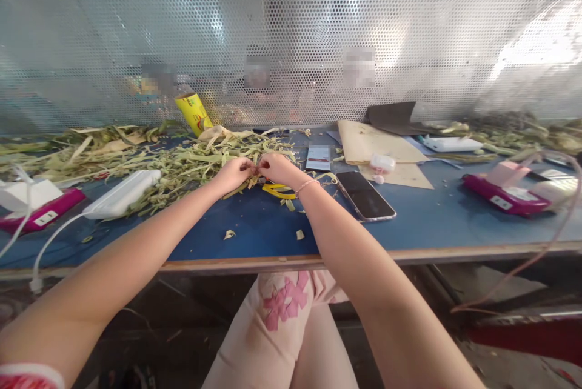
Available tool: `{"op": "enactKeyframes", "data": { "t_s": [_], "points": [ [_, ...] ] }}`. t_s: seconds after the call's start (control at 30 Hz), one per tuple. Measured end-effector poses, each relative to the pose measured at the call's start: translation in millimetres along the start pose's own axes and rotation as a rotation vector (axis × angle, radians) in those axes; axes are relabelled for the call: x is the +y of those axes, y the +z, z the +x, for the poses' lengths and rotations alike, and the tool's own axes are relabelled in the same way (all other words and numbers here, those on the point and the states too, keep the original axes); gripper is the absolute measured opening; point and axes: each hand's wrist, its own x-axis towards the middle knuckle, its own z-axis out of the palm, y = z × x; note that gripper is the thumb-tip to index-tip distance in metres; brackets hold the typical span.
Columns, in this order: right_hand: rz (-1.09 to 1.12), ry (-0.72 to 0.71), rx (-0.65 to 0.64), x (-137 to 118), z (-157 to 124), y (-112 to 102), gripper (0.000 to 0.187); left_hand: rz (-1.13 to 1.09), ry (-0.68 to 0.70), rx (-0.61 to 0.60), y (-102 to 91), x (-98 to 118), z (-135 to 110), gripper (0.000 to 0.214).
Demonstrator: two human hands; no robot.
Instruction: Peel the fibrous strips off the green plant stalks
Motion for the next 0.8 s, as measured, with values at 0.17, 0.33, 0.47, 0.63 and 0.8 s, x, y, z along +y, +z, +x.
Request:
{"op": "enactKeyframes", "data": {
  "t_s": [0.17,0.33,0.47,0.63,0.8],
  "points": [
    [0.000,0.036,0.016,-3.6,-1.5,-2.4,0.015,-0.026,-0.004,0.017,0.1,0.5,-0.3,0.008],
    [0.065,0.089,0.060,-8.0,-2.8,-4.1,0.013,-0.083,-0.021,0.013,0.1,-1.3,0.8,0.006],
    [0.078,0.093,0.000,-6.0,-1.2,-2.5,0.017,-0.160,-0.046,-0.001,1.5,-2.4,1.6,0.004],
    [0.058,0.085,0.023,-4.6,0.0,-0.2,0.014,-0.286,-0.128,-0.023,5.0,-3.3,2.3,0.007],
    [0.116,0.102,0.019,-4.7,0.7,-0.1,0.016,-0.396,-0.202,-0.050,6.4,-1.0,1.5,0.009]
  ]
}}
